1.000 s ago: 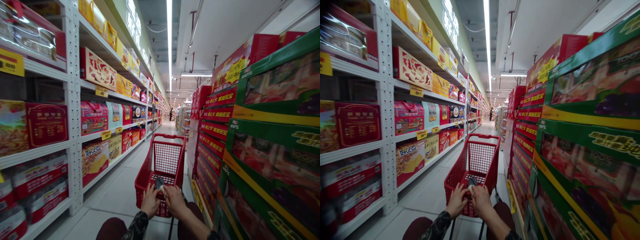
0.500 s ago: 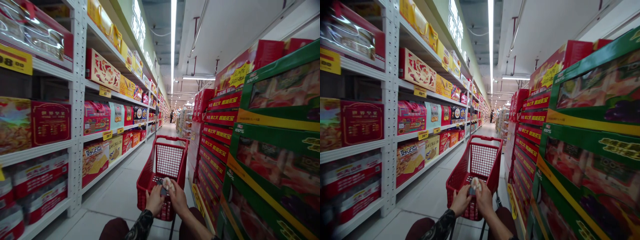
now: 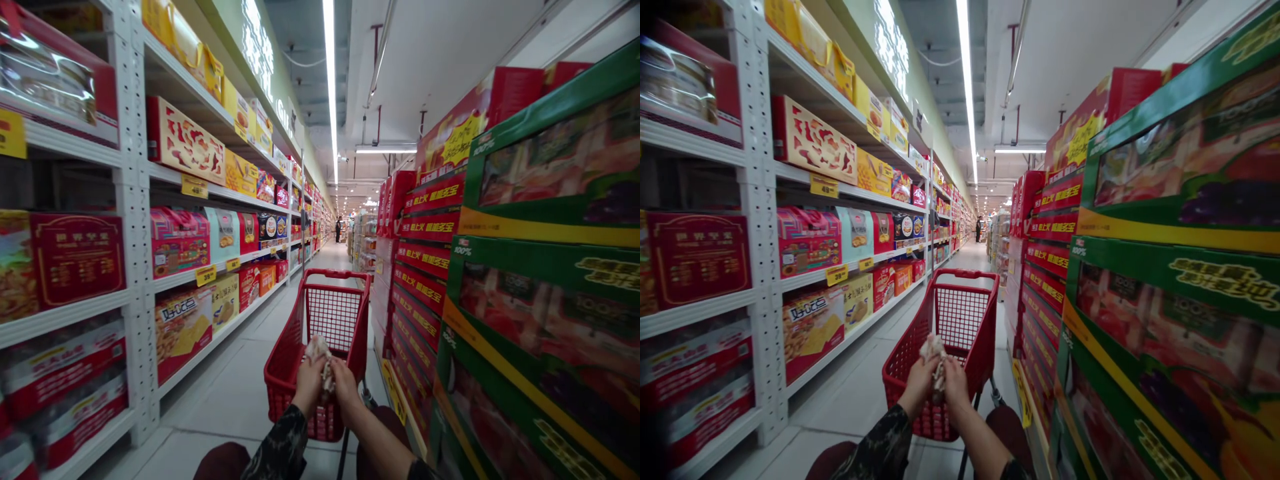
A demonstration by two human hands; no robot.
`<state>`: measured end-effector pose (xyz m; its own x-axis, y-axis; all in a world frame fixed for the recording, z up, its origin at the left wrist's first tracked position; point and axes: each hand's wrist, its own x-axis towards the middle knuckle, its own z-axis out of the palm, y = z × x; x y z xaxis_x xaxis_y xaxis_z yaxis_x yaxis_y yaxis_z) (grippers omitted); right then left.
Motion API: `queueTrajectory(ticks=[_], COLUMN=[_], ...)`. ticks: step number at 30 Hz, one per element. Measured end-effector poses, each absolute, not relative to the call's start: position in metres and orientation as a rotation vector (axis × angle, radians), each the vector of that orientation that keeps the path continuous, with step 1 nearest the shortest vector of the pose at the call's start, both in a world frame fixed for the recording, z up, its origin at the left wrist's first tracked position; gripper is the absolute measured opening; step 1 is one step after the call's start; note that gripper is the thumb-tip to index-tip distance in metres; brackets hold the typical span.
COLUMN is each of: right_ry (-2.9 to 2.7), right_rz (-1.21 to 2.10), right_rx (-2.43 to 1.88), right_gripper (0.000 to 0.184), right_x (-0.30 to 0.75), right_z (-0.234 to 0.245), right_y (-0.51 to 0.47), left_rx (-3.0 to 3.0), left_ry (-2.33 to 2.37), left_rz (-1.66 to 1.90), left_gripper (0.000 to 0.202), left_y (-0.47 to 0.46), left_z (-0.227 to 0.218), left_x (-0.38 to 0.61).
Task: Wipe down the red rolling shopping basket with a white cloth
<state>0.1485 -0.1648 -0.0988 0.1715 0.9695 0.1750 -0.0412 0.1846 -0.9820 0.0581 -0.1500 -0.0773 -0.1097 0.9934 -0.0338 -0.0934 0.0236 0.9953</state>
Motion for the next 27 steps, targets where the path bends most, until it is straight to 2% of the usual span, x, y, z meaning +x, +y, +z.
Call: queueTrajectory(ticks=[4,6,9,11,15,19,23,27], right_ry=[-1.429,-1.506,-1.574,-1.601,-1.584,-1.546,-1.554,-1.546], right_rz=[0.485,0.347,0.309,0.286,0.228,0.255,0.29,0.296], right_rx=[-1.348,-1.414,-1.494,-1.511,-1.491,-1.476,-1.481,-1.451], right_gripper=[0.034,0.038,0.037,0.036,0.037,0.04,0.043,0.046], right_x=[0.165,0.17,0.172,0.173,0.178,0.184,0.184,0.187], right_z=[-0.112,-0.117,-0.122,-0.124,-0.126,-0.129,-0.138,-0.141], right_y=[-0.165,-0.167,-0.169,-0.169,-0.17,-0.173,-0.174,-0.172], left_rx=[1.629,1.855,2.068,2.212,2.361,2.31,2.218,2.277], left_ry=[1.768,1.964,2.035,1.929,1.77,1.802,1.845,1.828], left_rz=[1.385,1.276,0.856,0.685,0.604,0.531,0.49,0.516], left_gripper=[0.038,0.045,0.048,0.038,0.038,0.04,0.022,0.022], left_y=[-0.141,-0.143,-0.159,-0.174,-0.192,-0.184,-0.169,-0.172], left_z=[-0.07,-0.079,-0.1,-0.11,-0.106,-0.087,-0.078,-0.084], left_x=[0.019,0.014,0.035,0.057,0.077,0.051,0.028,0.043])
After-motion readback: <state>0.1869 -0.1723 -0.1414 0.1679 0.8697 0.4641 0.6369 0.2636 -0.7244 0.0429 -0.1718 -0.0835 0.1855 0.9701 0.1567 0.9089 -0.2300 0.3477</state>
